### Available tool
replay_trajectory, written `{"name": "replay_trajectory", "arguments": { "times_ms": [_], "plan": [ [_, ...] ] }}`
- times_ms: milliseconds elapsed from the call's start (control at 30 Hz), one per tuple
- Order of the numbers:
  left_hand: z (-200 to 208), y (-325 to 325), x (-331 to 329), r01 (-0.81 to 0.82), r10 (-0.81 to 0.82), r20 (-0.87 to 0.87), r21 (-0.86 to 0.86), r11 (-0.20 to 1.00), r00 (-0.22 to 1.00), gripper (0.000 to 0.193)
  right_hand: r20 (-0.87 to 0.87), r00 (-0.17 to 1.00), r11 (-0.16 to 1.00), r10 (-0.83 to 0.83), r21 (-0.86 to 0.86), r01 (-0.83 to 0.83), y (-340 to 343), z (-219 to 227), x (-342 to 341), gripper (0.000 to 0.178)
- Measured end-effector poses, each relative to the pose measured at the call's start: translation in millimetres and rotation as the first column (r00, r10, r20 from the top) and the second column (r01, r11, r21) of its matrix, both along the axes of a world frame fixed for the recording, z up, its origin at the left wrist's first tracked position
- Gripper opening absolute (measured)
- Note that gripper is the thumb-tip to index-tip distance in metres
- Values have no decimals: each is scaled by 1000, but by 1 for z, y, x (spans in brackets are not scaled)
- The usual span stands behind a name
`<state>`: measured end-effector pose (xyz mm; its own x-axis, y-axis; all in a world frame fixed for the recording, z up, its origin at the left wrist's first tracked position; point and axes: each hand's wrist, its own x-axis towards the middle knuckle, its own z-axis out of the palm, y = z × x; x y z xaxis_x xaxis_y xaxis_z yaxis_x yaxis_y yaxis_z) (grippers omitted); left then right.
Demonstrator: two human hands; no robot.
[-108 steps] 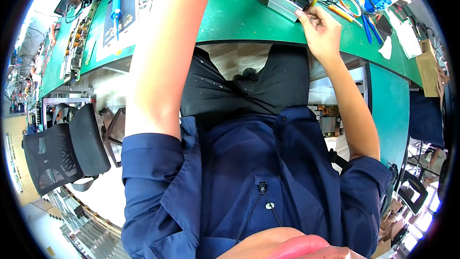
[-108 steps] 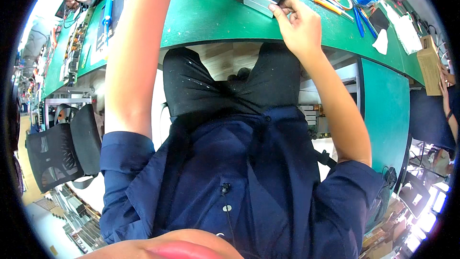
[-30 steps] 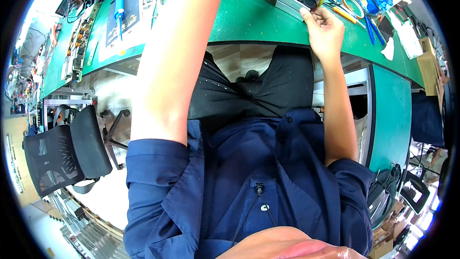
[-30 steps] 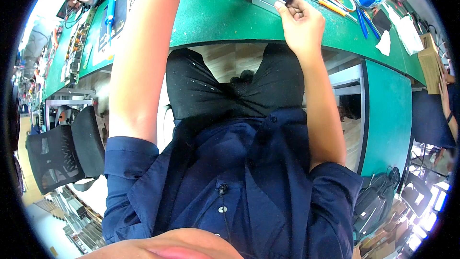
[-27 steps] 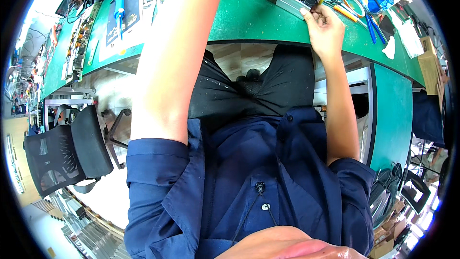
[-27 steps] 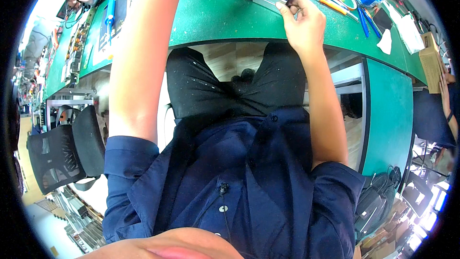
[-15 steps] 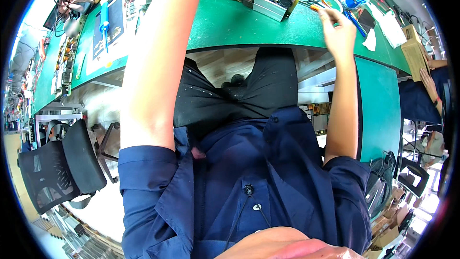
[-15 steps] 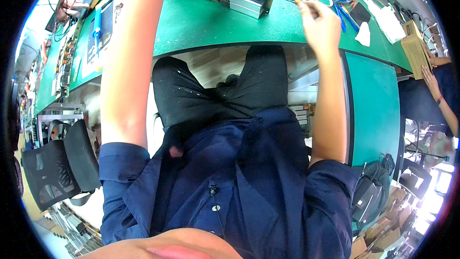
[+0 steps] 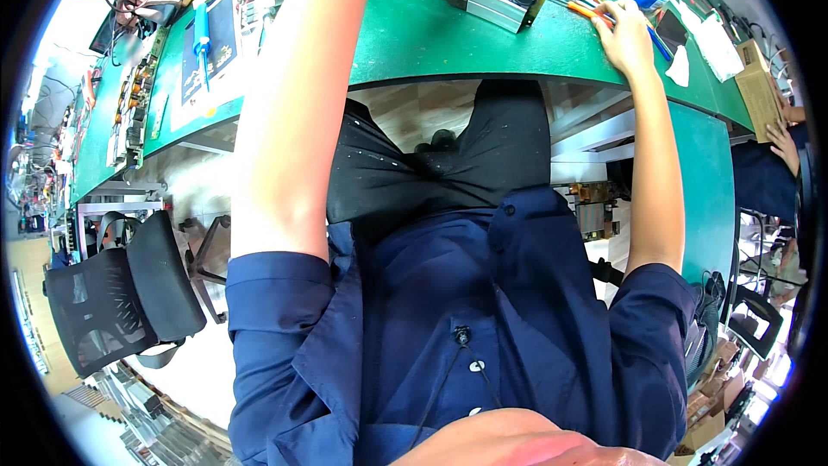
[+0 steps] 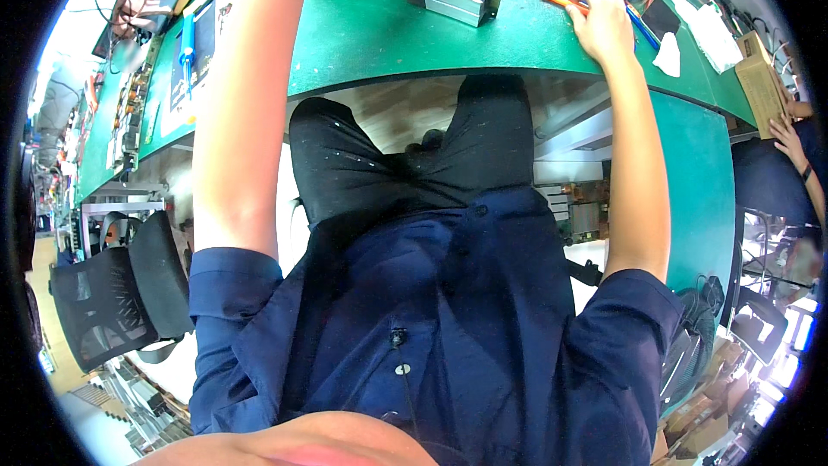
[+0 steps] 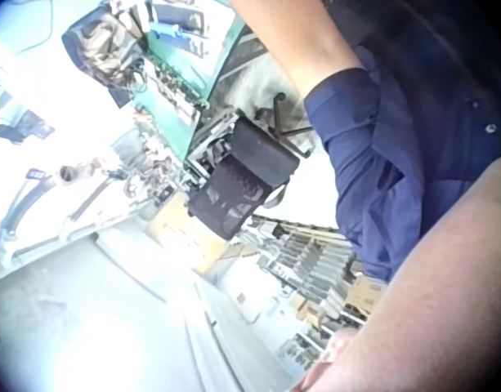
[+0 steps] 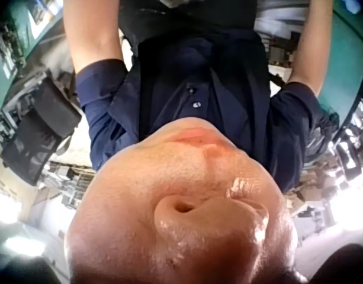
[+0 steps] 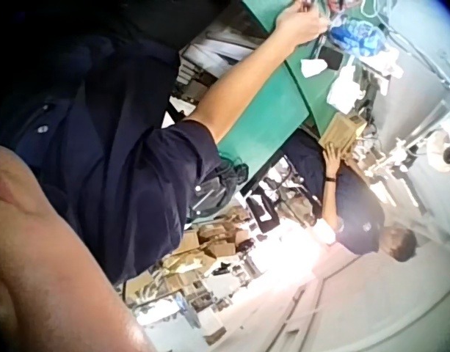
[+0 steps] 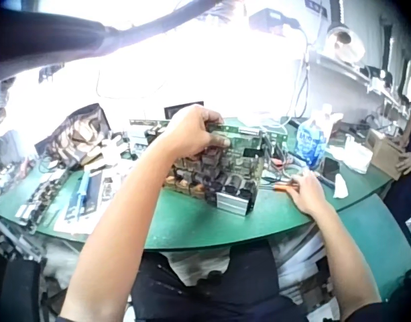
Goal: The person holds a circuit board, uses a screwdriver to pry at parts, and then uses a soldering iron and wire to solder points on the board.
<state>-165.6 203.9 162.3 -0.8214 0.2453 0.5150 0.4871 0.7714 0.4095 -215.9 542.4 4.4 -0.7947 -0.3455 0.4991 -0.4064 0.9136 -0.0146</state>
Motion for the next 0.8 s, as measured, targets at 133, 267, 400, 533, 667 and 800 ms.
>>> {"name": "replay_trajectory", "arguments": {
  "times_ms": [133, 267, 400, 533, 667, 800],
  "plan": [
    [-2, 3, -2, 41, -44, 29, 88, 995, 999, 30, -19, 996, 996, 82, 37, -82, 11, -4, -8, 17],
    [0, 3, -3, 28, -30, 37, 57, 998, 999, 25, 86, 996, 959, -38, -276, 60, 10, -4, 19, 26],
    [3, 11, 1, -1, -27, 184, 152, 988, 983, 18, 184, 980, 855, 71, -517, 35, 8, 11, 75, 19],
    [-3, 2, -11, 89, -110, 138, 151, 985, 984, 15, 59, 968, 765, 245, -625, -156, -9, 10, 120, 16],
    [-1, 8, -9, 57, -76, 151, 124, 991, 986, 12, 23, 956, 711, 292, -674, -201, -19, -1, 122, 14],
    [6, 18, -2, -32, -9, 256, 153, 988, 967, 11, 33, 951, 659, 306, -728, -187, -35, -2, 122, 13]
  ]
}}
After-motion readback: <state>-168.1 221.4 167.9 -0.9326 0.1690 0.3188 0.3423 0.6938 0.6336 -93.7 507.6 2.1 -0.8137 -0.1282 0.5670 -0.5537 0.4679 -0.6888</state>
